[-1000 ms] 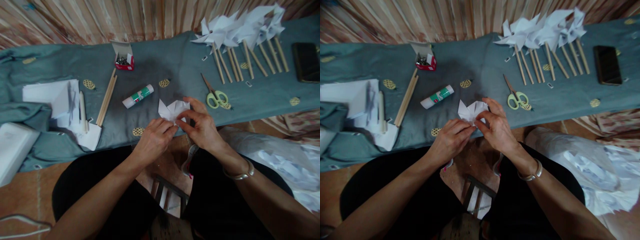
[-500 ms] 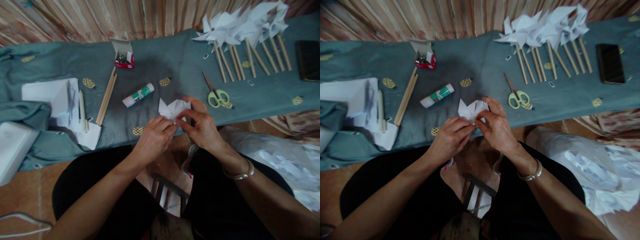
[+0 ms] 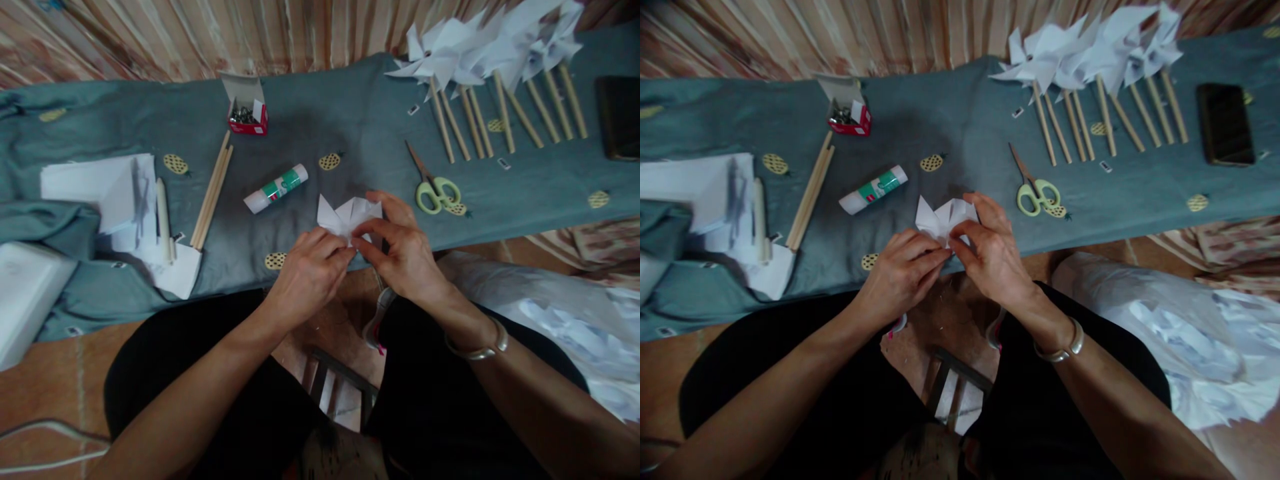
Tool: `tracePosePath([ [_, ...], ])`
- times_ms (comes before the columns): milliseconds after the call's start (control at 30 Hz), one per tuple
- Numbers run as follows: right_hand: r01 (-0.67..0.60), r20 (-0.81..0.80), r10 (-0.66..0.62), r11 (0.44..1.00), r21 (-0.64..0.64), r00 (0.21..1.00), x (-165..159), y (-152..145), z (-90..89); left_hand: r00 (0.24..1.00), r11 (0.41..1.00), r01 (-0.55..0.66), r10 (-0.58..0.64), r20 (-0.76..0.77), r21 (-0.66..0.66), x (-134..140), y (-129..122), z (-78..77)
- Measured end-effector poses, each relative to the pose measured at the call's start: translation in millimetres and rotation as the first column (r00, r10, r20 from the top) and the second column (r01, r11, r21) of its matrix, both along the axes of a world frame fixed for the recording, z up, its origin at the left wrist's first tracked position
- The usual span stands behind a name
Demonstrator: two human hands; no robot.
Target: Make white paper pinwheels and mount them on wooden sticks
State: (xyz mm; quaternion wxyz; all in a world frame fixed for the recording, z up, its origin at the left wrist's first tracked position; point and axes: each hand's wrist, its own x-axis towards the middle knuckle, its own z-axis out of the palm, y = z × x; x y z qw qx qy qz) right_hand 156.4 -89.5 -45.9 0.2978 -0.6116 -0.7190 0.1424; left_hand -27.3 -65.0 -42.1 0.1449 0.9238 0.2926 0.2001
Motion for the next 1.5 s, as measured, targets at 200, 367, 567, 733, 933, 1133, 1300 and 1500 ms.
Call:
tracePosePath([
  [200, -0.014, 0.022, 0.014, 1.0, 0.006, 1.0, -0.1, -0.4, -0.8, 1.0, 1.0, -0.001, 0.001, -0.011, 0.005, -0.1, -0.5, 0.3],
  [367, -0.029, 0.077, 0.028, 1.0, 0.005, 0.997, -1.5, -3.0, 1.4, 1.0, 1.0, -0.003, 0.003, -0.008, 0.008, 0.5, 0.7, 0.1],
  [567, -0.121, 0.257, 0.107, 0.992, 0.041, 0.961, -7.4, -10.0, 5.5, 1.0, 1.0, 0.002, -0.002, -0.011, 0.028, 0.7, -0.2, -0.4],
  [733, -0.117, 0.296, 0.095, 0.992, 0.055, 0.951, -13.5, -17.0, 0.1, 0.999, 0.998, -0.02, 0.022, -0.03, 0.052, 1.0, -1.0, 2.7],
  [933, -0.117, 0.296, 0.081, 0.987, 0.107, 0.952, -11.1, -17.0, -4.4, 0.999, 0.997, -0.031, 0.033, -0.036, 0.072, 2.3, -0.3, 2.8],
  [1133, -0.11, 0.274, 0.096, 0.993, 0.036, 0.957, -12.3, -15.1, -0.7, 0.997, 0.997, -0.037, 0.041, -0.064, 0.071, 2.1, -0.2, 2.1],
  [1300, -0.077, 0.228, 0.069, 0.997, 0.029, 0.971, -10.4, -10.5, 3.1, 0.998, 0.997, -0.036, 0.039, -0.046, 0.065, 1.5, -0.4, 2.9],
  [1500, -0.124, 0.346, 0.098, 0.991, 0.054, 0.933, -17.3, -12.8, 0.7, 0.995, 0.997, -0.036, 0.042, -0.09, 0.073, 1.4, -0.6, 4.0],
])
